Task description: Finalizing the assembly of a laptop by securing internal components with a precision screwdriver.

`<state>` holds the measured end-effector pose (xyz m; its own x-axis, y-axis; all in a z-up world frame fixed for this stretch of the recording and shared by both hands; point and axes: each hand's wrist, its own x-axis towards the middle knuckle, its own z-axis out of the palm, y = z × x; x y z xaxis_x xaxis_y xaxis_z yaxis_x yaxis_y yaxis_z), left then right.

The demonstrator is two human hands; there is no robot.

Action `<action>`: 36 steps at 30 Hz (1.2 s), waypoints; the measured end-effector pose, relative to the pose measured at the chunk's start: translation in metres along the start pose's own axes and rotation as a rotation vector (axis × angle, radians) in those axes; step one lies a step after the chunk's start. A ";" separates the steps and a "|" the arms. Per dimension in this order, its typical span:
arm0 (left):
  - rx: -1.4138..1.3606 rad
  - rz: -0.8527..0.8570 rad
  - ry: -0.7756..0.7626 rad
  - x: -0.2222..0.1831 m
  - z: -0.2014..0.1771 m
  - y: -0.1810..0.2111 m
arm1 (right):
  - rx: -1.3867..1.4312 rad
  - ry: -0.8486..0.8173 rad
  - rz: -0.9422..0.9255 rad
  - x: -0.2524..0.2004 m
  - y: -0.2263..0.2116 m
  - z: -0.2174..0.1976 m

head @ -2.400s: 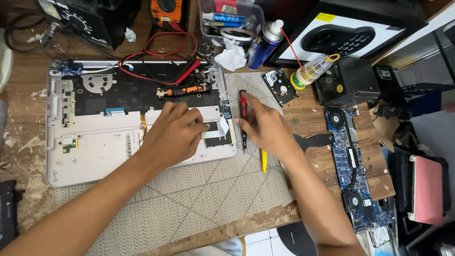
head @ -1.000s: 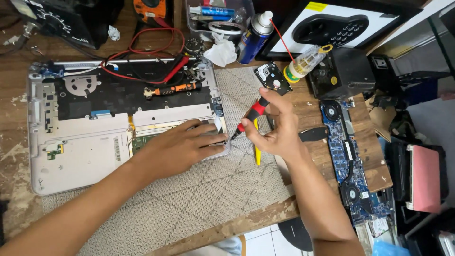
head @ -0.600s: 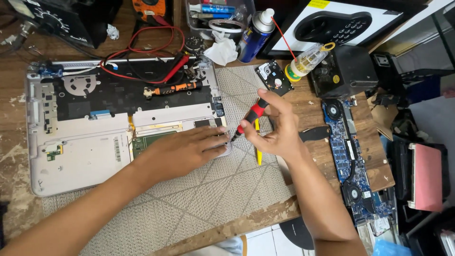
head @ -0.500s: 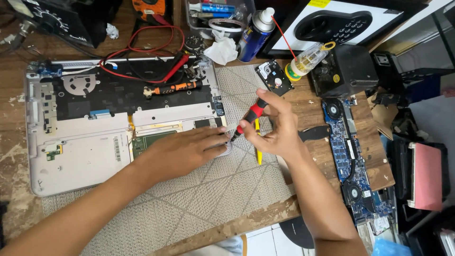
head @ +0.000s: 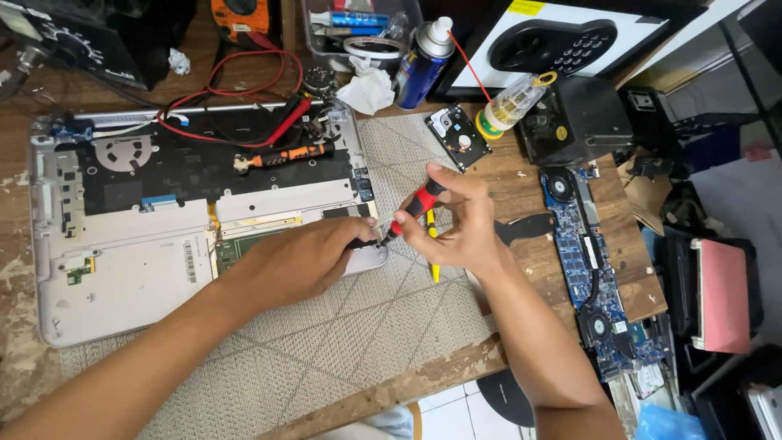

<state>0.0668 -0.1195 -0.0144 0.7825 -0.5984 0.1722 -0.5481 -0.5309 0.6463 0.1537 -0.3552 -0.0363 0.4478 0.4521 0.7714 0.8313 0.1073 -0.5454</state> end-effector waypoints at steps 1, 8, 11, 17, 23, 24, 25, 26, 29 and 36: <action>0.001 0.003 -0.001 0.001 0.000 0.000 | -0.003 0.001 -0.001 -0.001 0.002 -0.002; -0.028 0.025 0.047 0.000 0.005 -0.003 | -0.013 -0.005 -0.024 -0.008 0.010 -0.006; -0.026 0.025 0.054 0.000 0.006 -0.003 | 0.004 -0.011 -0.039 -0.011 0.013 -0.005; -0.017 0.042 0.062 0.001 0.001 0.000 | -0.005 -0.008 -0.053 -0.007 0.010 -0.003; -0.026 0.056 0.072 0.001 0.003 -0.001 | -0.011 -0.032 -0.053 -0.013 0.014 -0.005; -0.018 0.053 0.069 0.001 0.003 0.000 | -0.018 -0.043 -0.046 -0.015 0.015 -0.007; -0.018 0.052 0.070 0.001 0.003 0.000 | -0.016 -0.044 -0.046 -0.012 0.012 -0.006; -0.013 0.054 0.070 0.000 0.003 -0.001 | -0.020 -0.061 -0.068 -0.009 0.009 -0.006; -0.004 0.049 0.065 0.001 0.003 0.001 | -0.005 -0.117 -0.049 -0.003 0.000 -0.006; 0.024 -0.007 0.047 -0.003 0.004 0.002 | 0.003 -0.237 0.126 -0.004 -0.016 -0.002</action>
<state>0.0625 -0.1214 -0.0160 0.7988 -0.5664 0.2027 -0.5493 -0.5493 0.6297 0.1389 -0.3606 -0.0299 0.4579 0.6571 0.5988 0.7725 0.0393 -0.6338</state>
